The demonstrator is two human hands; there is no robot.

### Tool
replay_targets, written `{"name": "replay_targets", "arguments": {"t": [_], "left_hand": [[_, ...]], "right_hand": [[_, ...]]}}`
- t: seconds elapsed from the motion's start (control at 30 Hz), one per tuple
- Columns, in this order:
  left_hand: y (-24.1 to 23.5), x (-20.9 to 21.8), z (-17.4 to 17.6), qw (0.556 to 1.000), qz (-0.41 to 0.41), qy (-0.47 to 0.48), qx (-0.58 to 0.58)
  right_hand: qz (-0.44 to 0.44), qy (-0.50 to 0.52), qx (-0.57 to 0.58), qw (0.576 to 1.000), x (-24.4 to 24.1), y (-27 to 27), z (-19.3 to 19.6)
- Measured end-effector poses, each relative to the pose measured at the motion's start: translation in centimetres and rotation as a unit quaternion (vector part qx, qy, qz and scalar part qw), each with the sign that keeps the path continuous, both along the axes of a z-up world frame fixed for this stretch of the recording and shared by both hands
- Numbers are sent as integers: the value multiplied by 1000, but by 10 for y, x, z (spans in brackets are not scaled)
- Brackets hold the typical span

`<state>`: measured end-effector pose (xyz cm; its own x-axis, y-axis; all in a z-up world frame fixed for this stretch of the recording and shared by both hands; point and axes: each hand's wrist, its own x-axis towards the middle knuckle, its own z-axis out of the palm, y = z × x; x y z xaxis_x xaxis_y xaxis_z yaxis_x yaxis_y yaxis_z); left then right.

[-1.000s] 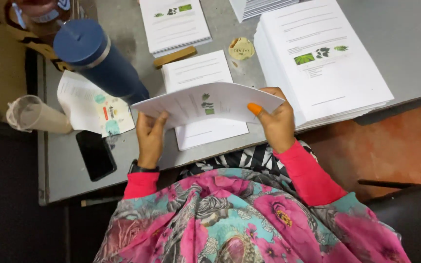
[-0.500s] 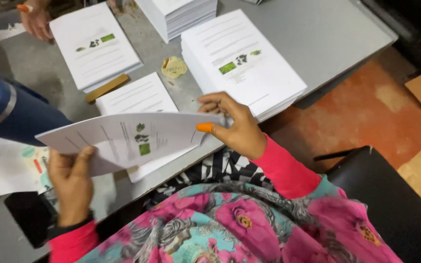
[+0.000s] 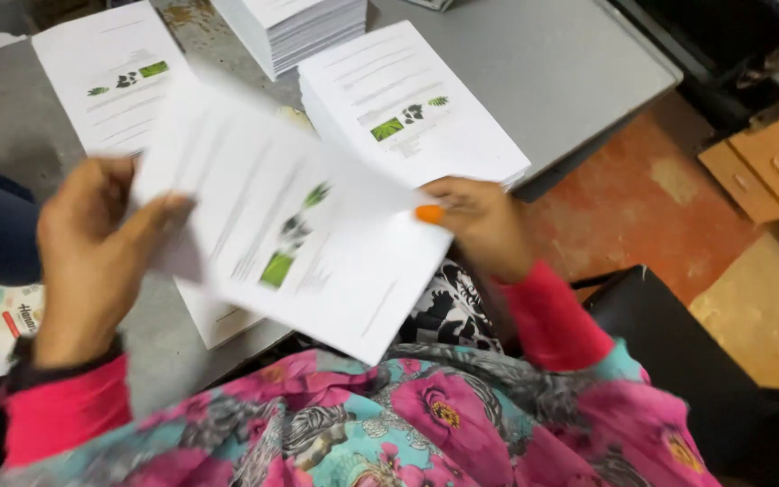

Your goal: Sorting and stacking printed sheets of paper on a work table

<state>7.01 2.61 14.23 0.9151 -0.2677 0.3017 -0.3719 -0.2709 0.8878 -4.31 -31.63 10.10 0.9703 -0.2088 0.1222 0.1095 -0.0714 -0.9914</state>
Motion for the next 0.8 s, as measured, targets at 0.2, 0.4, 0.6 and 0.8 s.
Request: {"name": "replay_targets", "arguments": {"t": [0.2,0.4,0.6,0.8], "left_hand": [[-78,31,3,977,44,-174,-112],[-165,82,-102,986,33,-144,-74],[-189,61,-112,997,-26,-56,-42],[-188,57,-122,996,-64,-66,-19]], "right_hand": [[-173,36,-21,984,-7,-106,15],[-233,101,23,967,16,-158,-7],[-198,115,-43,973,48,-177,-36],[-182,114,-32,976,62,-158,-31]]}}
